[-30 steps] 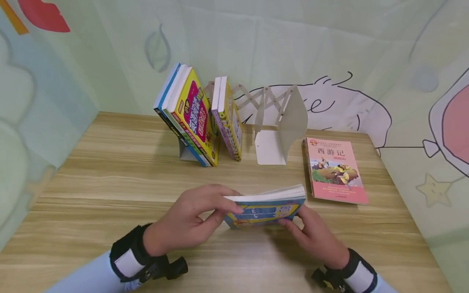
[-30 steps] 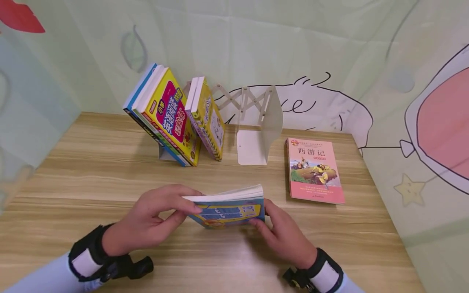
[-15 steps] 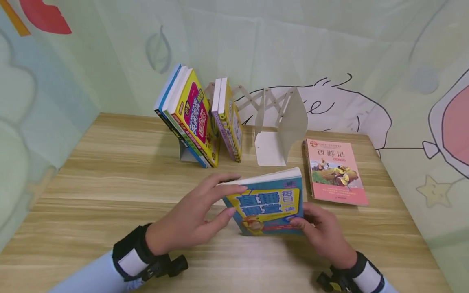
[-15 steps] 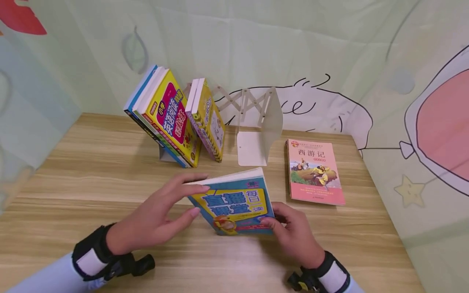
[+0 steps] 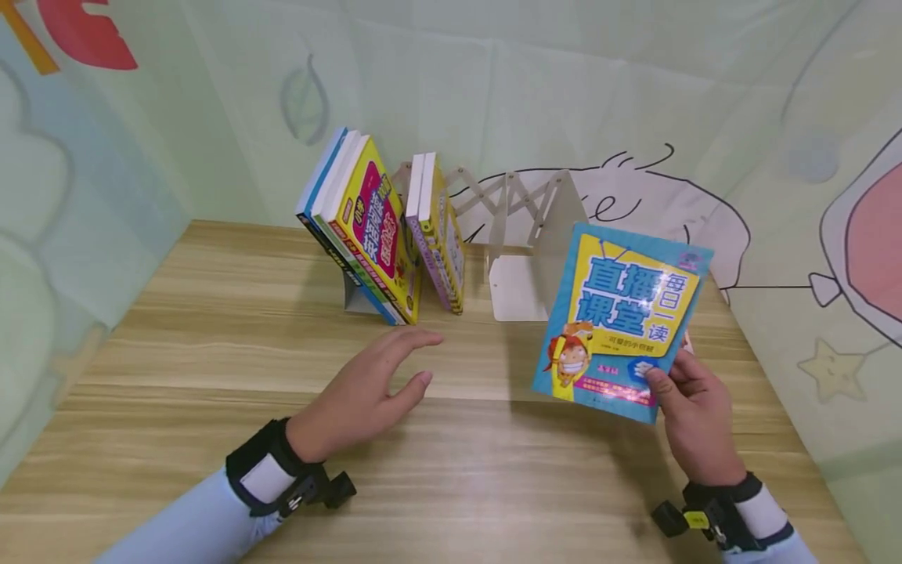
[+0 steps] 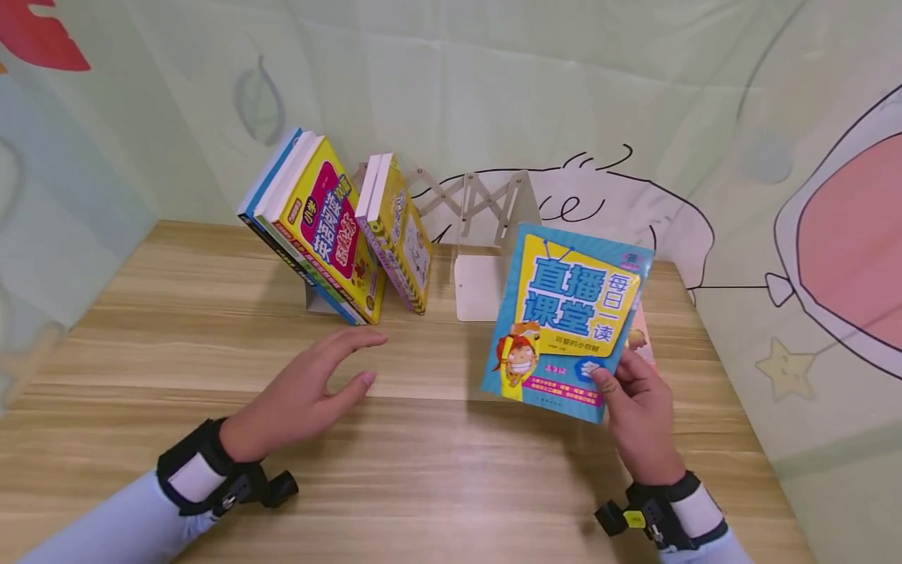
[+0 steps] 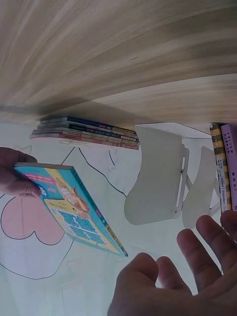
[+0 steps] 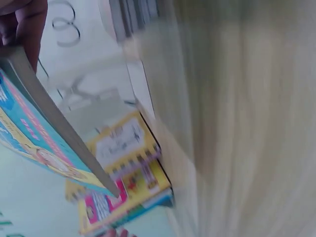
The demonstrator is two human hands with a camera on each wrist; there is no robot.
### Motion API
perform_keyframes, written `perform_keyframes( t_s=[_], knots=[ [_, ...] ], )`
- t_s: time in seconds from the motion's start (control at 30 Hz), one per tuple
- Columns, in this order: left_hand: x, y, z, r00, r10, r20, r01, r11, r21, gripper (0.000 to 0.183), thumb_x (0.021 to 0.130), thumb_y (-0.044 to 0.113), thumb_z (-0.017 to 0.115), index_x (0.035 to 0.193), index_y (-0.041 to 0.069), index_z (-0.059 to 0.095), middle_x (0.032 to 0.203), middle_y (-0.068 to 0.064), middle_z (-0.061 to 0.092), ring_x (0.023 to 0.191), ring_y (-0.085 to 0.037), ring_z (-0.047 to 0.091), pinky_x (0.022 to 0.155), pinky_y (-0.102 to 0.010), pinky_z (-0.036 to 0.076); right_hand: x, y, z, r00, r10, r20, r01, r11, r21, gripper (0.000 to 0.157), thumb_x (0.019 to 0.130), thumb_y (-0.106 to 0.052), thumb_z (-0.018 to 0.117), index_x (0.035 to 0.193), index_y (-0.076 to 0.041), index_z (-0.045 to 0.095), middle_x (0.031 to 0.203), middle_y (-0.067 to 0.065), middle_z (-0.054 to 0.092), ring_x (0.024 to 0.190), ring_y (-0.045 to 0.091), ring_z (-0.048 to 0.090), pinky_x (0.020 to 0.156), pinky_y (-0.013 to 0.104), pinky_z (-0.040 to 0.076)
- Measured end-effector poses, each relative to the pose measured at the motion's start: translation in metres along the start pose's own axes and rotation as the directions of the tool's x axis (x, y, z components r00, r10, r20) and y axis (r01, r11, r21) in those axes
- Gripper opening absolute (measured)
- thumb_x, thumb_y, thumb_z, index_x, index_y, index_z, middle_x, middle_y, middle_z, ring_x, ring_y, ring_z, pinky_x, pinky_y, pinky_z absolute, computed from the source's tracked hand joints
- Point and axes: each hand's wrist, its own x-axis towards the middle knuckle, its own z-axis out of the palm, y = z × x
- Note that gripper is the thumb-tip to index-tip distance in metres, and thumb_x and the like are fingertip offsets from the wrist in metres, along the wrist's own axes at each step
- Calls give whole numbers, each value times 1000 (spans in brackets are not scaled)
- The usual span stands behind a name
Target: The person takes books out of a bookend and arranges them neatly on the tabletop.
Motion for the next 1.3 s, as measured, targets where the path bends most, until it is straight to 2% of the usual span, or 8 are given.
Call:
perform_keyframes(
  t_s=[0.2, 0.37, 0.47, 0.6, 0.9, 1.07, 1.17, 1.3],
  knots=[
    [-1, -3, 2, 1000, 4, 7, -4, 1000, 11, 39, 101, 23, 58, 139, 15, 55, 145, -1, 53, 138, -19, 46, 114, -44, 41, 16, 6, -24, 974, 162, -159, -153, 986, 70, 55, 99, -28, 61, 148, -8, 48, 108, -9, 71, 83, 4, 73, 69, 19, 58],
    [-1, -6, 5, 1000, -7, 21, 7, 1000, 16, 37, 101, 23, 59, 137, 15, 57, 142, -1, 55, 135, -16, 48, 113, -42, 42, 30, 19, -38, 937, 272, -219, -258, 962, 91, 59, 97, -31, 63, 149, -9, 47, 107, -9, 69, 82, 2, 71, 69, 16, 57],
    [-1, -7, 6, 999, -13, 34, 13, 1000, 11, 37, 101, 24, 58, 137, 15, 57, 141, -2, 56, 134, -16, 49, 112, -42, 43, 35, 28, -43, 926, 315, -209, -325, 946, -12, 60, 98, -35, 60, 150, -8, 46, 104, -11, 67, 81, 2, 67, 68, 15, 57],
    [-3, -8, 7, 999, -23, 39, 22, 1000, 20, 37, 101, 25, 58, 137, 17, 57, 141, -1, 56, 134, -16, 50, 112, -42, 44, 42, 36, -49, 922, 361, -141, -385, 894, -231, 70, 99, -50, 51, 154, -8, 38, 108, -8, 64, 83, 1, 66, 71, 16, 58],
    [-5, -10, 10, 999, -3, 33, 3, 1000, 24, 37, 101, 23, 59, 137, 17, 57, 140, -1, 56, 133, -16, 50, 112, -42, 44, 53, 38, -61, 910, 415, 11, -378, 838, -395, 77, 101, -58, 41, 158, -7, 27, 134, 18, 58, 86, 0, 64, 74, 18, 57],
    [-6, -11, 11, 1000, 22, 23, -23, 999, 42, 37, 100, 22, 59, 136, 14, 57, 139, -3, 57, 132, -18, 51, 112, -43, 44, 54, 41, -60, 915, 401, -53, -379, 805, -456, 78, 100, -58, 44, 159, -11, 24, 141, 26, 51, 99, 18, 63, 71, 19, 55],
    [-7, -12, 12, 999, 49, 11, -50, 996, 73, 37, 99, 22, 60, 135, 13, 58, 137, -3, 58, 131, -19, 52, 111, -43, 44, 54, 41, -56, 937, 333, -106, -338, 786, -517, 82, 98, -57, 49, 160, -11, 22, 147, 29, 44, 119, 38, 56, 86, 38, 58],
    [-8, -12, 14, 997, 77, 6, -77, 990, 118, 36, 99, 23, 59, 134, 15, 59, 136, -3, 59, 130, -20, 53, 111, -42, 44, 49, 36, -48, 978, 201, -46, -180, 725, -665, 88, 96, -54, 59, 157, -1, 24, 151, 35, 33, 133, 53, 36, 101, 68, 42]
  ],
)
